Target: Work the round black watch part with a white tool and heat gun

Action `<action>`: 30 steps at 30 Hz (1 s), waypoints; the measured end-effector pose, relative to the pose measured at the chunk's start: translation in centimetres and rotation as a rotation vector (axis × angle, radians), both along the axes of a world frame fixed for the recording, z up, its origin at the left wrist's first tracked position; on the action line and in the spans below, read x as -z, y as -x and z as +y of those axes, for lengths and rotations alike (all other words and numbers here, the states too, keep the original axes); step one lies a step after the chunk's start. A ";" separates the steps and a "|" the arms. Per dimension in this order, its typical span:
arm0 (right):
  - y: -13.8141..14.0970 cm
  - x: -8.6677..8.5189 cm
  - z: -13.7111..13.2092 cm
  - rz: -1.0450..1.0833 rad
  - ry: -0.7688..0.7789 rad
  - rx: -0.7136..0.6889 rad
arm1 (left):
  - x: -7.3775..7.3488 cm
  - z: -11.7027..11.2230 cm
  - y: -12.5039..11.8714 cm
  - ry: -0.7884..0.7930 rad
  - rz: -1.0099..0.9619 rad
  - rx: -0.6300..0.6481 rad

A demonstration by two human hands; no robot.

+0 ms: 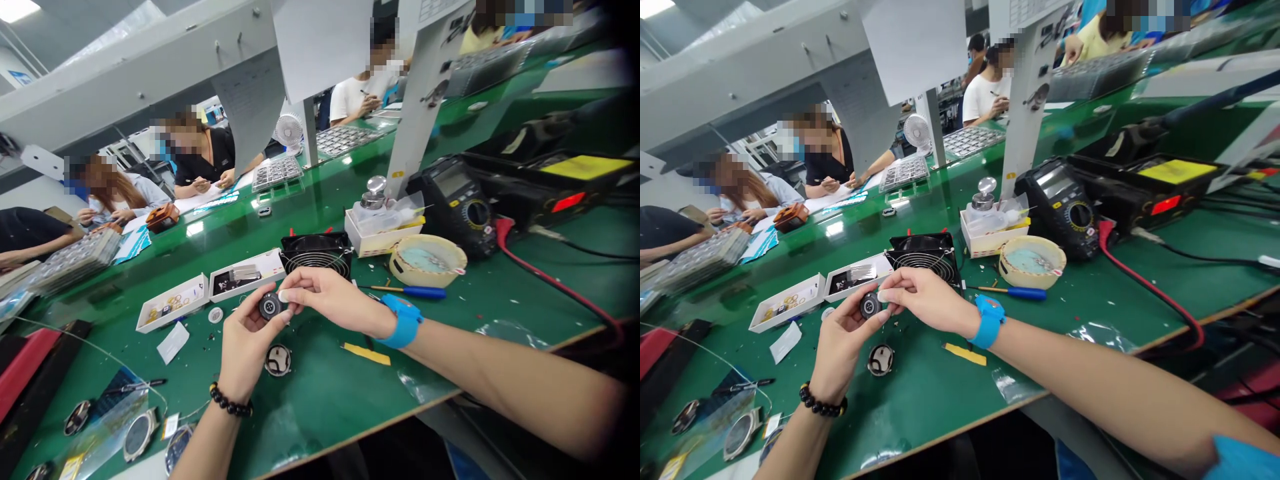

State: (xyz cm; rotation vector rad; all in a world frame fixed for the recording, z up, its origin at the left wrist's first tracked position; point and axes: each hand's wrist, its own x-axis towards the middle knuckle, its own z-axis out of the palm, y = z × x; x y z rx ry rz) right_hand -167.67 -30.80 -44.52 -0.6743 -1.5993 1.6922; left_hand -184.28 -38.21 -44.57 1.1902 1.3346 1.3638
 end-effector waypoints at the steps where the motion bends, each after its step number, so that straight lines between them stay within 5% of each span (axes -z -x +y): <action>1: 0.0 0.0 0.0 0.013 0.010 -0.010 | 0.0 0.0 0.0 -0.002 -0.001 0.000; 9: 0.1 -0.1 -0.2 -0.013 -0.049 0.048 | 0.1 0.1 0.0 0.007 -0.013 0.003; 25: -0.1 -0.1 0.2 0.001 -0.016 -0.072 | 0.2 0.1 0.1 -0.018 0.026 0.002; 30: 0.0 -0.4 -0.1 -0.047 -0.060 0.027 | 0.3 0.2 0.0 -0.014 0.023 0.017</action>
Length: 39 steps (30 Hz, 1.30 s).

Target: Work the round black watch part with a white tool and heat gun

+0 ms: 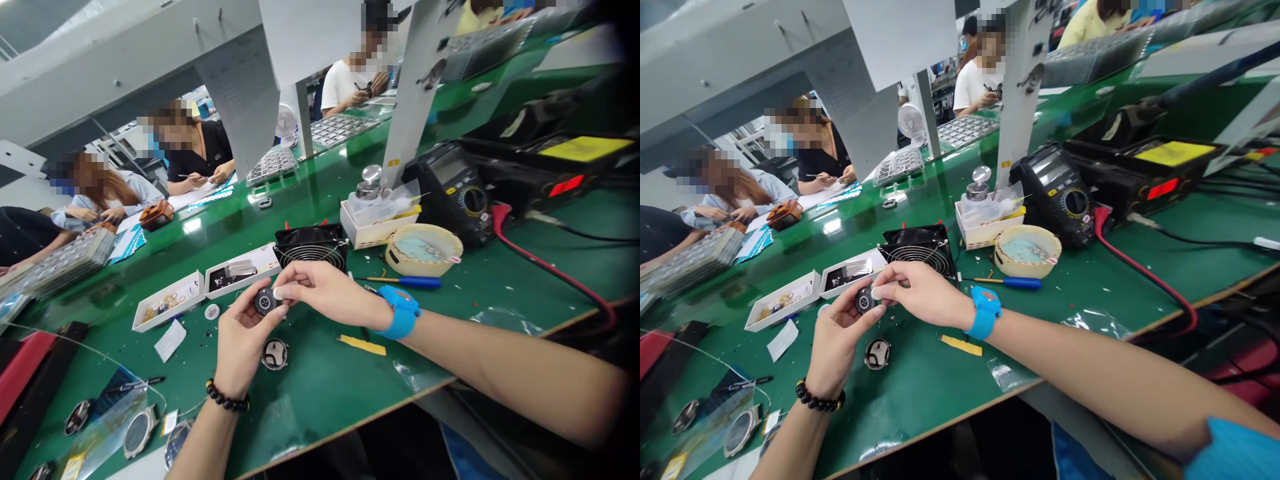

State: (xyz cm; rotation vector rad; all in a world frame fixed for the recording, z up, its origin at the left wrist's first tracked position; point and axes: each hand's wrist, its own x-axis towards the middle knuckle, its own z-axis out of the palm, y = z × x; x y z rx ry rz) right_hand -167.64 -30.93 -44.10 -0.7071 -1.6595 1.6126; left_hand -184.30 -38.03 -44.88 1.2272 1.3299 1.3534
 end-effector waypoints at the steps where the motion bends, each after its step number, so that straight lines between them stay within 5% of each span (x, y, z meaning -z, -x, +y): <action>1: 0.0 0.0 0.0 0.017 0.036 0.005 | 0.0 0.0 0.0 -0.002 -0.002 0.003; 16: -0.1 0.1 0.3 0.075 0.104 -0.126 | 0.2 0.2 0.2 -0.005 -0.012 -0.007; 23: -0.2 0.0 0.3 0.082 0.140 -0.090 | 0.3 0.1 0.1 -0.002 -0.021 0.004; 29: -0.3 -0.1 0.1 0.009 0.003 -0.003 | 0.4 0.2 0.0 -0.002 -0.017 0.022; 39: -0.3 -0.7 0.1 0.184 0.276 -0.079 | -0.1 0.0 0.0 -0.001 -0.193 0.033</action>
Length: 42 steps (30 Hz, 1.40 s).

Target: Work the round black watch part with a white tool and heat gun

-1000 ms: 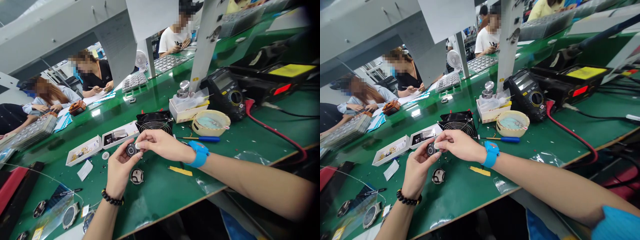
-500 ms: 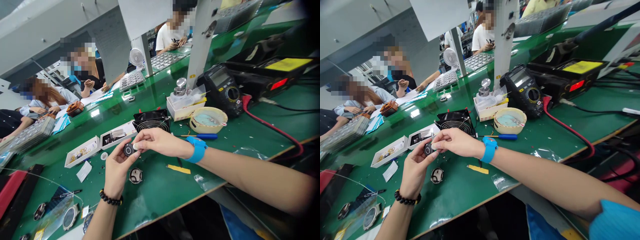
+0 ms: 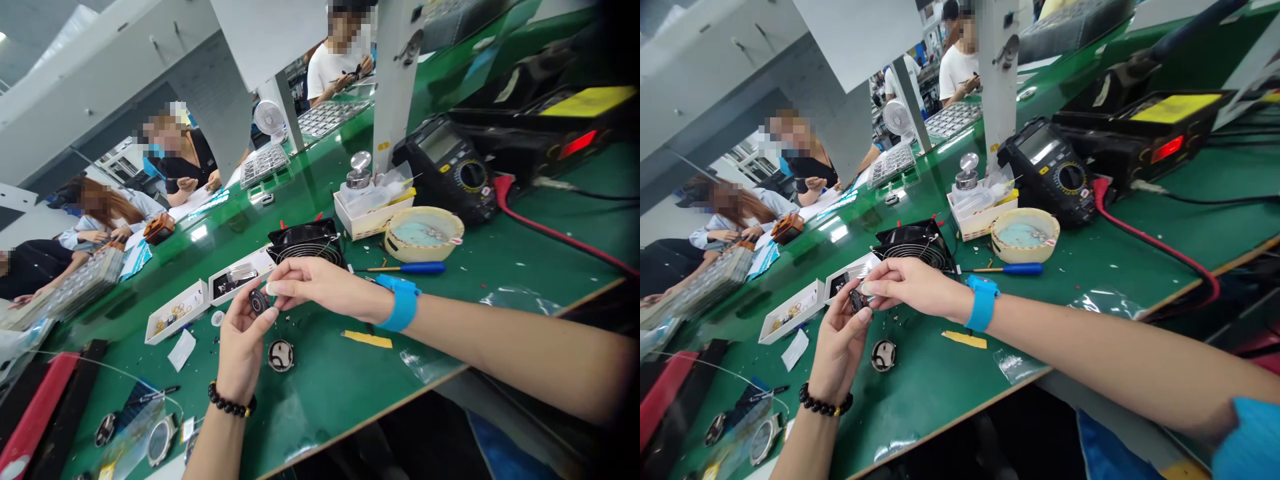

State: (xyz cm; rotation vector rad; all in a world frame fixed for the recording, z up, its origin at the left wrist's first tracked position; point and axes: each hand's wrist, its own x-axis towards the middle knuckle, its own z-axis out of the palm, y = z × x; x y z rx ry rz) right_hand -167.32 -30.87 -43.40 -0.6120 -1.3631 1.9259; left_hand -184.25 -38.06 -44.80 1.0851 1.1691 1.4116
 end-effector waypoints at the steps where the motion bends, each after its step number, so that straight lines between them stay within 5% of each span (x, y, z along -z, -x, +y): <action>1: -0.1 0.0 0.0 0.006 0.001 -0.004 | 0.1 0.0 0.1 0.005 -0.013 0.004; 17: -0.2 0.3 -0.1 0.055 -0.084 -0.048 | 0.4 0.2 0.3 0.027 -0.119 0.024; 30: -0.6 0.0 -0.2 -0.118 -0.313 0.014 | 0.5 0.1 -0.2 -0.007 0.075 -0.030; 36: -0.1 0.7 0.3 -0.044 -0.147 -0.002 | 0.5 0.1 -0.2 -0.038 0.154 -0.012; 42: 0.1 1.0 0.4 -0.095 -0.277 -0.020 | 0.3 0.3 -0.3 -0.009 0.107 -0.041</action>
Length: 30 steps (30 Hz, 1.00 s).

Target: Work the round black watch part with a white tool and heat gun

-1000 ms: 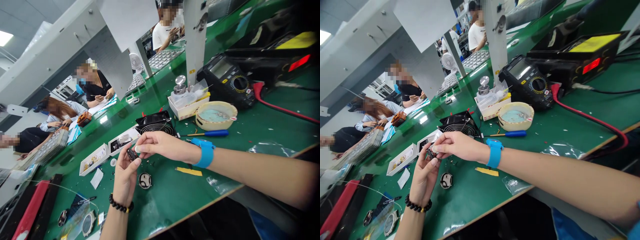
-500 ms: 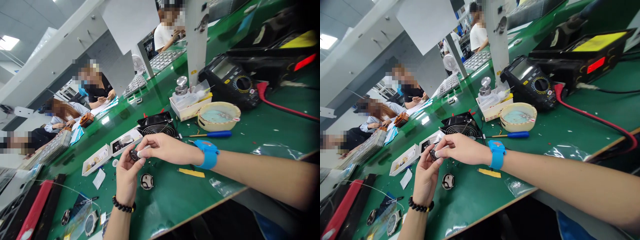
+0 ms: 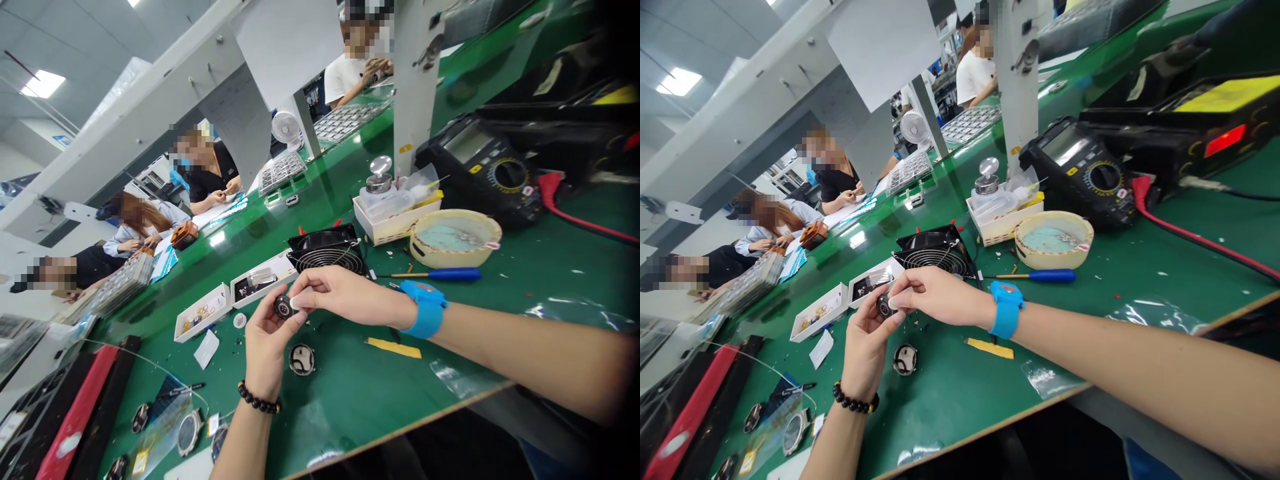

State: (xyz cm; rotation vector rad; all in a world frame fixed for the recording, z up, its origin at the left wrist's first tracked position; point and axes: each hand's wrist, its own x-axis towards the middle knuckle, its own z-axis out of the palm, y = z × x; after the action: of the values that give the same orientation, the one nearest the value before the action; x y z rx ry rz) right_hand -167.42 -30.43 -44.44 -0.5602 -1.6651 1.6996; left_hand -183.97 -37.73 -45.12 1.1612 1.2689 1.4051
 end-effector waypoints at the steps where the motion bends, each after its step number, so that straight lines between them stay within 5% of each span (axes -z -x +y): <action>1: 0.1 0.1 0.0 0.002 0.018 0.019 | 0.0 0.0 -0.1 -0.002 0.005 0.003; 5: 0.3 0.4 0.1 0.033 0.119 0.050 | -0.1 0.0 -0.1 -0.007 0.020 -0.001; 10: 0.3 0.4 0.0 -0.002 -0.004 0.015 | 0.1 0.1 0.2 0.003 0.027 -0.008; 15: 0.4 0.5 0.1 0.049 0.130 0.063 | 0.2 0.1 0.2 0.002 0.047 0.009; 19: 0.0 0.1 0.1 0.024 0.027 -0.044 | 0.1 0.1 0.5 0.009 0.003 -0.045; 23: -0.1 -0.1 -0.2 -0.031 -0.040 0.002 | 0.0 0.0 0.4 0.009 0.065 -0.025; 30: 0.2 0.2 -0.1 0.031 0.076 -0.009 | 0.1 -0.1 0.1 -0.012 0.095 -0.025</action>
State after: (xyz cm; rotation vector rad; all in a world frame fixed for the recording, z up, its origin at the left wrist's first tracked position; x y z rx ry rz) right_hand -167.61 -30.58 -44.60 -0.5596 -1.5886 1.7761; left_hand -184.11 -37.85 -45.20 1.2367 1.3469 1.3921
